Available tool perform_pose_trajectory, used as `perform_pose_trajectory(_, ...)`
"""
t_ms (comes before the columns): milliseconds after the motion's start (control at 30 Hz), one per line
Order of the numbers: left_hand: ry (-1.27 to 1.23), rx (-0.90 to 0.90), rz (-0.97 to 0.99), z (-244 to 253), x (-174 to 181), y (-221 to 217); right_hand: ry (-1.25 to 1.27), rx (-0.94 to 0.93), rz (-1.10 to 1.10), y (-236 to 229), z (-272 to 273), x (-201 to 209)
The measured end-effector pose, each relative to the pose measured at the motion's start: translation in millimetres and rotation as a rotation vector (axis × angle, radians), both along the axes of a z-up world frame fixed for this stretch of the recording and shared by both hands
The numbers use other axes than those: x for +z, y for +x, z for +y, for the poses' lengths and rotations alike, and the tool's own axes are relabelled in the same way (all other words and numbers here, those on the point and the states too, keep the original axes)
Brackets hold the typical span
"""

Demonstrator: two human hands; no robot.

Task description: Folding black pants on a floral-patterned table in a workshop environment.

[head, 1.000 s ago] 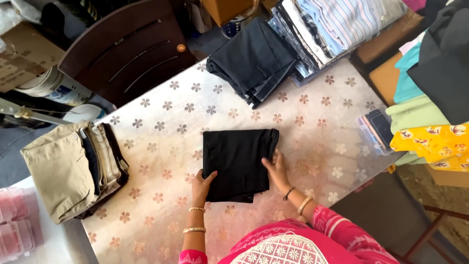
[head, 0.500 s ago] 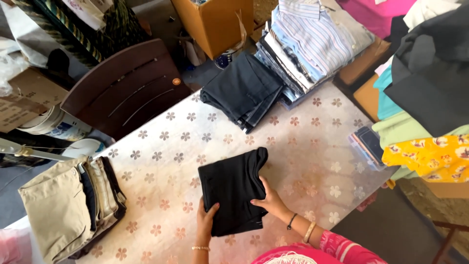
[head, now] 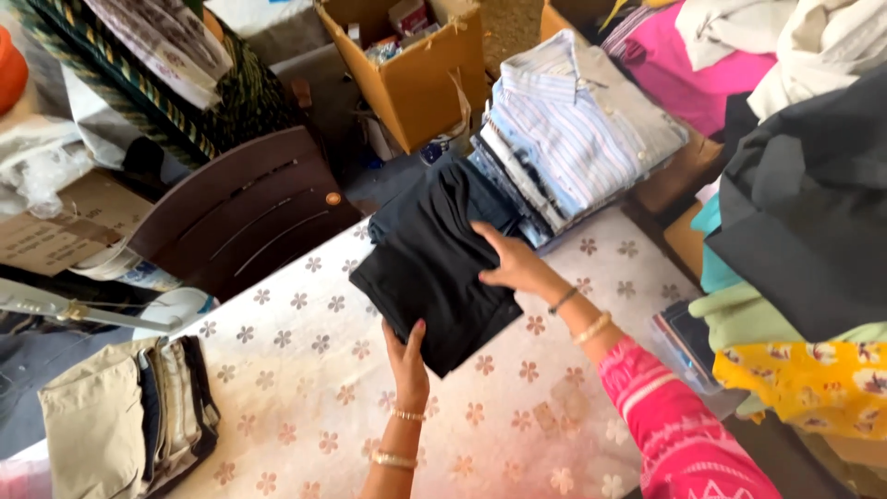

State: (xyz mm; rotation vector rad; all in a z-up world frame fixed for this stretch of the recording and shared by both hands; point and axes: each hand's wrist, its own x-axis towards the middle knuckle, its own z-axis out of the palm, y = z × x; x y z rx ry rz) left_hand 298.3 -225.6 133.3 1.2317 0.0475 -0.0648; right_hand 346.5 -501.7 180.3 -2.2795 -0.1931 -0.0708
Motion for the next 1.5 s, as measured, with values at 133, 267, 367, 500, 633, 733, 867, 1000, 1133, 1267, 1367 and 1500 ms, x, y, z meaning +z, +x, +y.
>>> perform_pose_trajectory(133,-0.110,0.026,-0.060,-49,10,61,-0.011,0.017,-0.092,63,-35,28)
perform_pose_trajectory(267,0.104,0.053,-0.033,-69,-65,108,-0.075,-0.056,-0.085,98,-46,7)
perform_pose_trajectory(367,0.340,0.052,0.080,-76,-108,123,-0.319,-0.133,-0.088,110,-53,-77)
perform_pose_trajectory(500,0.549,0.105,0.131,-75,-120,128,-0.383,-0.205,-0.071,94,-42,-73)
perform_pose_trajectory(633,0.669,0.157,0.042,-75,-113,131,-0.394,-0.241,-0.119,88,-40,-68)
perform_pose_trajectory(733,0.781,0.154,0.122,-77,-97,127,-0.461,-0.249,-0.236,81,-42,-83)
perform_pose_trajectory(867,0.814,0.179,0.241,-74,-108,126,-0.454,-0.293,-0.366,64,-33,-77)
perform_pose_trajectory(1000,0.447,0.193,0.411,-62,-149,147,-0.198,-0.505,-0.443,30,-10,-87)
perform_pose_trajectory(1133,0.145,0.072,0.493,-46,-154,168,0.170,-0.648,-0.353,20,4,-186)
perform_pose_trajectory(1267,0.049,-0.005,0.443,-40,-134,186,1.068,-0.625,0.089,37,-2,-210)
perform_pose_trajectory(1367,0.003,-0.025,0.408,-41,-131,204,1.130,-0.655,0.246,45,2,-183)
perform_pose_trajectory(1500,-0.092,-0.056,0.311,-38,-155,225,1.344,-0.704,0.313,49,17,-193)
